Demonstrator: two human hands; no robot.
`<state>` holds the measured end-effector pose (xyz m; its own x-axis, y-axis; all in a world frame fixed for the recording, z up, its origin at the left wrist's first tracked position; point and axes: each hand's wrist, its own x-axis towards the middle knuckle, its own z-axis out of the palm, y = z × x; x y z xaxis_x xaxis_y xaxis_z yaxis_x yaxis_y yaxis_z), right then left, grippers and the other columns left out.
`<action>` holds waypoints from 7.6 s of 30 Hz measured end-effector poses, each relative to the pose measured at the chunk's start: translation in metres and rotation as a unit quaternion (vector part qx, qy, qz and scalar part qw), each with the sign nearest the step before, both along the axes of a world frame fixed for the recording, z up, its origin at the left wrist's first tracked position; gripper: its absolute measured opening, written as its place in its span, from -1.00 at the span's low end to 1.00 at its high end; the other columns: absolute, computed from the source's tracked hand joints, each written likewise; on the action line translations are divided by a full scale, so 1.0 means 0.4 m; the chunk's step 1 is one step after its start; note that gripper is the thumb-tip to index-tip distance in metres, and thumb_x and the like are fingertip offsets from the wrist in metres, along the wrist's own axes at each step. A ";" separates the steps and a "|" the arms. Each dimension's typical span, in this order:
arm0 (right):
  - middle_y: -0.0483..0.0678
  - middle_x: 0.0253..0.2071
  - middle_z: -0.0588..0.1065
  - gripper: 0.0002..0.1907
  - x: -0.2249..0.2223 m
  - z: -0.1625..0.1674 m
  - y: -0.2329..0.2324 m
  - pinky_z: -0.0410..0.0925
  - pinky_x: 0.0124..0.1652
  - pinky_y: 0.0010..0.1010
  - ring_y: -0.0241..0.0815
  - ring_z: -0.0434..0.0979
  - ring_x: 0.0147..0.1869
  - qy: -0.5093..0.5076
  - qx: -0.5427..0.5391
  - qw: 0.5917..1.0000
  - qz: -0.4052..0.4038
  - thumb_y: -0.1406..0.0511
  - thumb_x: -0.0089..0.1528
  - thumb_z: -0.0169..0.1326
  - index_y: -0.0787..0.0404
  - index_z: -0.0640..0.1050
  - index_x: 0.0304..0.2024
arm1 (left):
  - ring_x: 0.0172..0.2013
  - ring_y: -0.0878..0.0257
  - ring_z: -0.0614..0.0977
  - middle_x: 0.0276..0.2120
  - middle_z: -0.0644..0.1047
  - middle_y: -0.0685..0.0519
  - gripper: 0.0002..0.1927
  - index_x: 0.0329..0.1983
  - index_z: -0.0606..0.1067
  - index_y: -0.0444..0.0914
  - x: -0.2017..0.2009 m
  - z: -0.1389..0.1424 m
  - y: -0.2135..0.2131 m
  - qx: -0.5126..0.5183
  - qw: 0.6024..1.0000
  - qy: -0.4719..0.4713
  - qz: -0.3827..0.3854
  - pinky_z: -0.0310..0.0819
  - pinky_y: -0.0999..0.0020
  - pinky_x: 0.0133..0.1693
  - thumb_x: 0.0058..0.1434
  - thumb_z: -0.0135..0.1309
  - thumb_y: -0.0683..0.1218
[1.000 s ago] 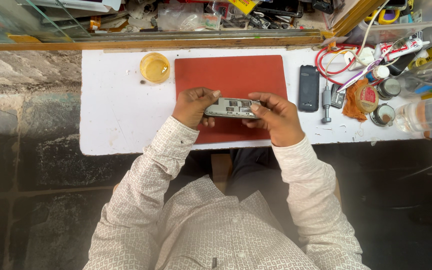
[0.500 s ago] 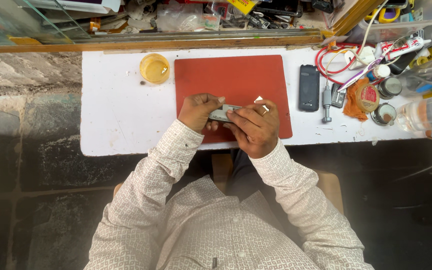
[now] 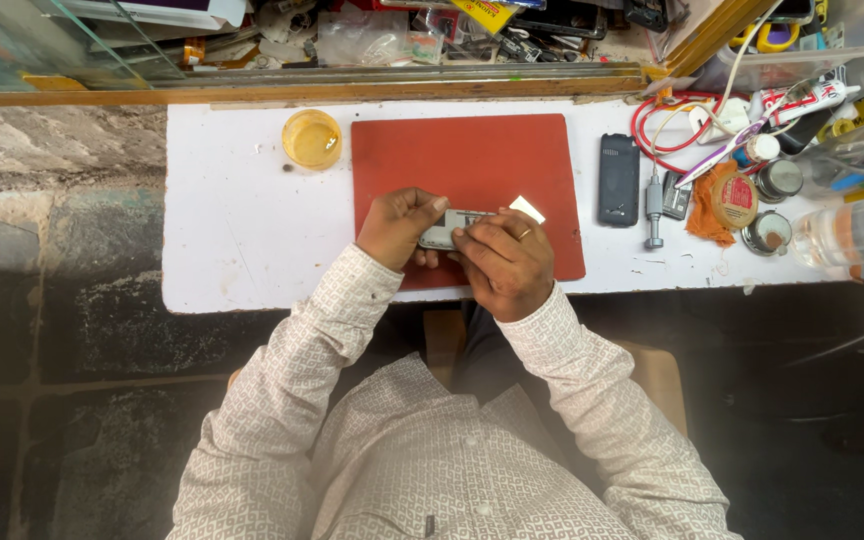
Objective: The person disassembles a feature phone at a repair bench, prying off the cover and lifting out internal components by hand. They then use a screwdriver to work on the phone's internals and handle the battery and housing parts on a red mat.
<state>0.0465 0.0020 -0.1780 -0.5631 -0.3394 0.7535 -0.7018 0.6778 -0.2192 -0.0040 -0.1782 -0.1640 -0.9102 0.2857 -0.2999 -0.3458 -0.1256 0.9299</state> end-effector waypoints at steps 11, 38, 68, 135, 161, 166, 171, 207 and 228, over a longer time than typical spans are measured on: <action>0.03 -0.16 0.56 -0.73 0.061 0.022 -0.011 0.51 0.01 -0.26 0.00 0.60 0.01 -0.072 0.000 0.997 -0.008 0.53 0.10 0.23 0.35 0.65 -0.12 | -0.54 0.21 0.69 -0.46 0.65 -0.06 -0.75 -0.10 0.52 -0.35 0.040 0.022 -0.027 -0.273 0.958 0.071 -0.043 0.60 0.38 -0.52 0.24 0.15 -0.10; 0.00 -0.11 0.61 -0.79 0.084 0.011 0.082 0.38 0.22 -0.08 -0.03 0.62 0.06 -0.056 -0.082 0.992 -0.078 0.51 0.17 0.23 0.21 0.64 -0.17 | -0.24 0.05 0.58 -0.31 0.48 -0.04 -0.38 0.09 0.58 -0.14 0.083 0.027 -0.058 -0.462 0.809 0.354 -0.085 0.52 0.14 -0.14 -0.11 0.46 -0.01; 0.06 -0.30 0.54 -0.70 0.041 -0.049 0.335 0.36 -0.39 -0.31 -0.11 0.52 -0.41 -0.180 -0.142 0.906 -0.355 0.43 0.21 0.30 0.37 0.62 0.00 | -0.30 0.14 0.56 -0.29 0.49 -0.03 -0.38 0.03 0.55 -0.33 0.092 0.017 -0.137 -0.416 0.832 0.366 -0.033 0.52 0.24 -0.25 -0.11 0.48 -0.07; -0.15 -0.35 0.46 -0.71 0.051 0.081 0.185 0.24 -0.33 -0.61 -0.44 0.37 -0.34 -0.310 -0.326 0.889 -0.082 0.49 0.24 0.14 0.36 0.63 0.03 | -0.26 0.16 0.60 -0.26 0.56 -0.07 -0.64 -0.06 0.60 -0.33 -0.044 0.061 0.079 -0.284 0.872 0.397 -0.030 0.52 0.28 -0.21 0.19 0.34 -0.02; -0.14 -0.41 0.45 -0.70 0.033 0.032 0.162 0.24 -0.37 -0.59 -0.43 0.36 -0.38 -0.328 -0.295 0.892 -0.097 0.48 0.23 0.16 0.35 0.64 0.02 | -0.41 0.03 0.67 -0.45 0.64 -0.04 -0.75 -0.42 0.64 -0.24 -0.115 0.092 0.070 -0.466 0.830 0.306 -0.008 0.56 0.12 -0.30 0.11 0.37 0.03; -0.10 -0.39 0.43 -0.70 0.043 0.016 0.176 0.20 -0.37 -0.58 -0.41 0.31 -0.38 -0.330 -0.304 0.889 -0.094 0.44 0.27 0.19 0.35 0.64 0.07 | -0.40 0.14 0.70 -0.42 0.66 0.00 -0.81 -0.39 0.63 -0.24 -0.119 0.093 0.050 -0.418 0.854 0.310 0.002 0.59 0.22 -0.29 0.07 0.36 -0.04; -0.09 -0.19 0.62 -0.61 0.039 -0.026 0.184 0.39 -0.25 -0.55 -0.33 0.57 -0.24 -0.433 -0.470 0.769 0.006 0.32 0.32 0.12 0.29 0.52 0.19 | -0.34 0.18 0.69 -0.31 0.66 -0.03 -0.76 -0.19 0.64 -0.26 -0.122 0.072 -0.003 -0.398 0.859 0.322 0.025 0.60 0.27 -0.21 0.07 0.34 -0.12; 0.04 0.04 0.45 -0.56 0.041 -0.067 0.157 0.42 -0.04 -0.38 -0.22 0.49 0.01 -0.458 -0.586 0.650 0.157 0.47 0.23 -0.27 0.27 0.33 0.17 | 0.03 0.08 0.67 0.00 0.58 -0.09 -0.64 0.02 0.53 -0.30 0.240 0.064 0.179 -0.156 0.886 0.420 0.119 0.61 0.28 0.08 0.15 0.28 -0.31; 0.04 -0.02 0.50 -0.69 0.040 -0.055 0.146 0.43 0.08 -0.31 -0.16 0.54 0.02 -0.449 -0.553 0.684 0.157 0.42 0.31 -0.16 0.27 0.31 0.12 | -0.10 0.17 0.71 -0.07 0.59 -0.10 -0.73 -0.02 0.54 -0.36 0.205 0.059 0.162 -0.122 0.899 0.392 0.153 0.68 0.37 -0.03 0.22 0.25 -0.31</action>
